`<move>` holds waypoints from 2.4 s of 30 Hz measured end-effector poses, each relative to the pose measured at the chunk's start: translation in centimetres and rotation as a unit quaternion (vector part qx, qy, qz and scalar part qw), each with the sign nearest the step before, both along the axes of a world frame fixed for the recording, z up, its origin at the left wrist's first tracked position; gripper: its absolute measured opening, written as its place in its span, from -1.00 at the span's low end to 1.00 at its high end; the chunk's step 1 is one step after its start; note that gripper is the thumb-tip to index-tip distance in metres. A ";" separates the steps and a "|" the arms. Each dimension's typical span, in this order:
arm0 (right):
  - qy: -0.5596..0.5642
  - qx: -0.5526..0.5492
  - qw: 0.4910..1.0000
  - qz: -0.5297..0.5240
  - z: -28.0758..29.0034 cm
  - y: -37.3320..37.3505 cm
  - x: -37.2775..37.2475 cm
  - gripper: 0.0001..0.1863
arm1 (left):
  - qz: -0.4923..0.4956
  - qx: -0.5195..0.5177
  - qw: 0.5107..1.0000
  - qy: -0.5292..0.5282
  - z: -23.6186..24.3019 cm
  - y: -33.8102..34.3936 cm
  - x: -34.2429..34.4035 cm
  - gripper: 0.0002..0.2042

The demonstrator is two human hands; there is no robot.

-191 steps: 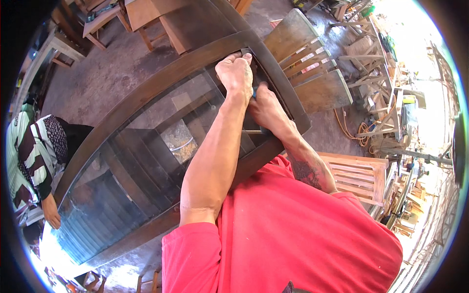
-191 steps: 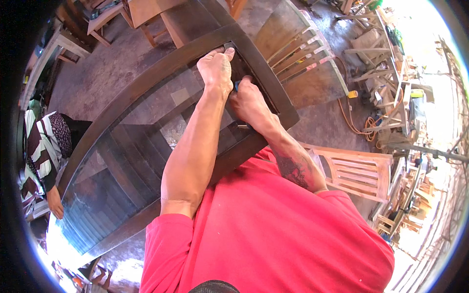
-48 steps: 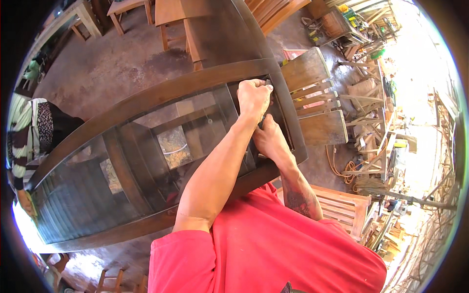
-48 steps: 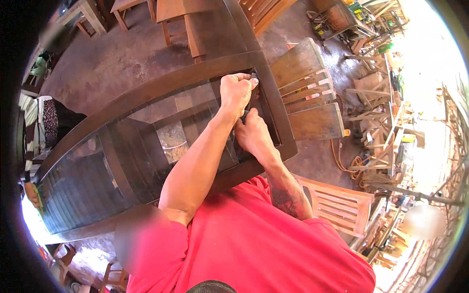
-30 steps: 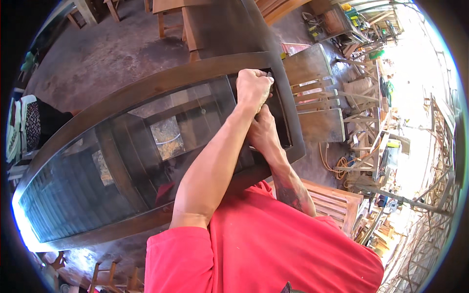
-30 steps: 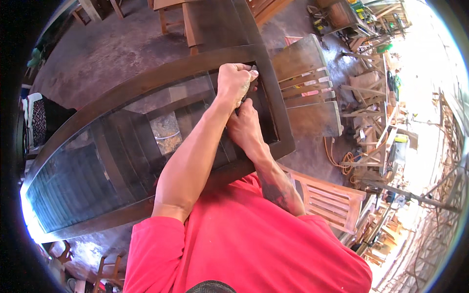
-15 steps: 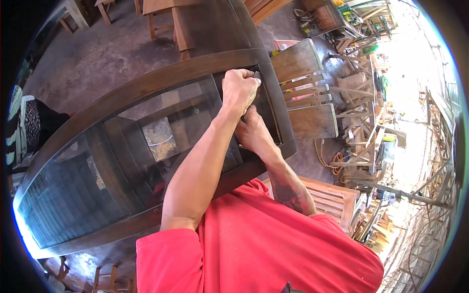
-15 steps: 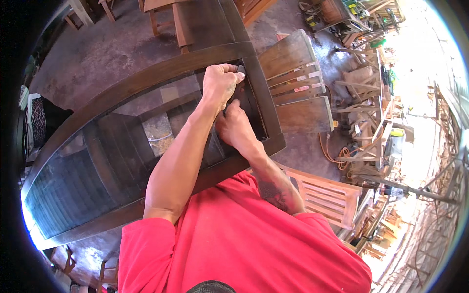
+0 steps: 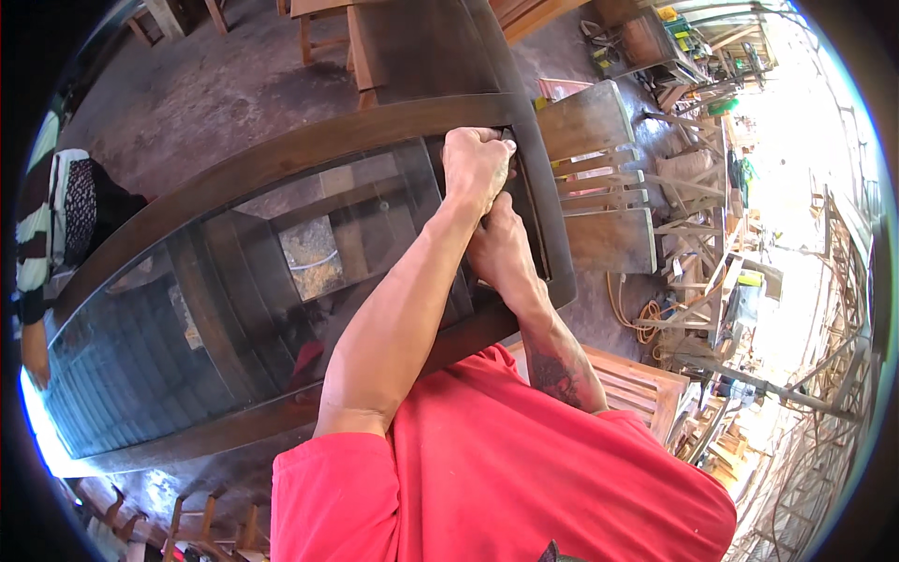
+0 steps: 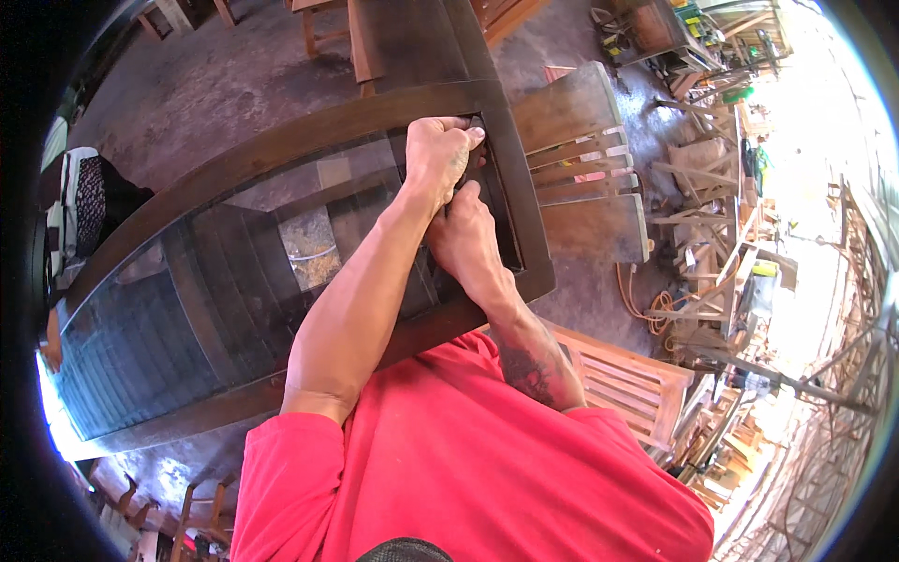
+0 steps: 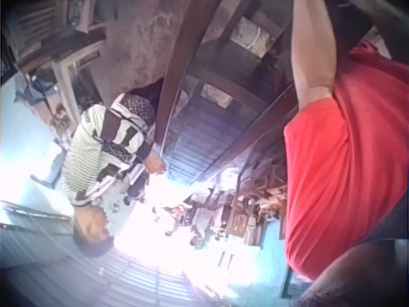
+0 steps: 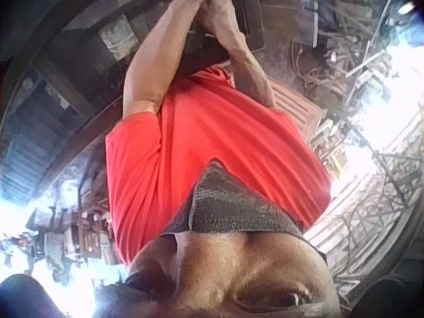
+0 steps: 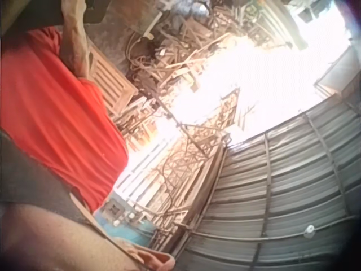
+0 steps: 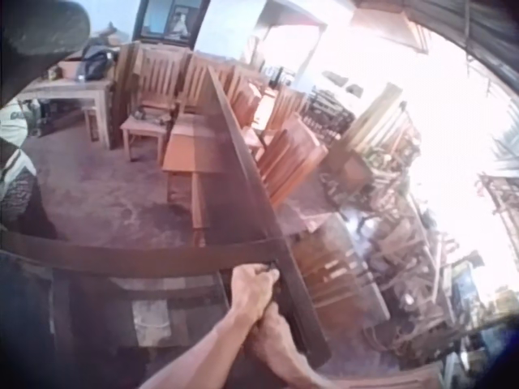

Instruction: The person uses a scraping tool to clean and refine the inner edges of a wooden cabinet frame, applying pressure and scraping along the corner joints. They then rotate the cabinet to work on different sides, eventually using the tool to wedge and lift a piece of glass into place within the frame.

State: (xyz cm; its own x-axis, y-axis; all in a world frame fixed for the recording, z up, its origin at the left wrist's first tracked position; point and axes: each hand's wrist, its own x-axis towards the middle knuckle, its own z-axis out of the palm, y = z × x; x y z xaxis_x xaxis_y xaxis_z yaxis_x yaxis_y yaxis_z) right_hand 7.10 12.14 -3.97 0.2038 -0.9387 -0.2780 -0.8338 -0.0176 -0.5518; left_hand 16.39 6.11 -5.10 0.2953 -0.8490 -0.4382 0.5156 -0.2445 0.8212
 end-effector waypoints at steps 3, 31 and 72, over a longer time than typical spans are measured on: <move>-0.028 0.002 1.000 0.000 0.4 0.0 0.2 -0.45 | 0.006 -0.009 1.000 0.016 -0.5 -0.4 0.0 -0.89; -0.036 0.006 0.998 0.053 -1.9 -0.5 -0.2 -0.35 | -0.022 -0.006 1.000 -0.004 -1.5 -0.4 0.1 -0.89; 0.020 -0.052 0.995 0.084 -0.9 -0.4 -1.2 -0.40 | -0.001 0.030 0.999 -0.037 0.9 1.0 0.6 -0.71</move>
State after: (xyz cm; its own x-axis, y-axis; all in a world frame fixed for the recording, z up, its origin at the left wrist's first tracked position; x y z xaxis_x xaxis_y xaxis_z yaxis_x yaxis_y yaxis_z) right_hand 5.87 11.77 -4.83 0.3509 -0.9166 -0.1915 -0.8352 -0.2138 -0.5067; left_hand 16.96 7.08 -4.24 0.3282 -0.8221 -0.4651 0.4530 -0.2951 0.8413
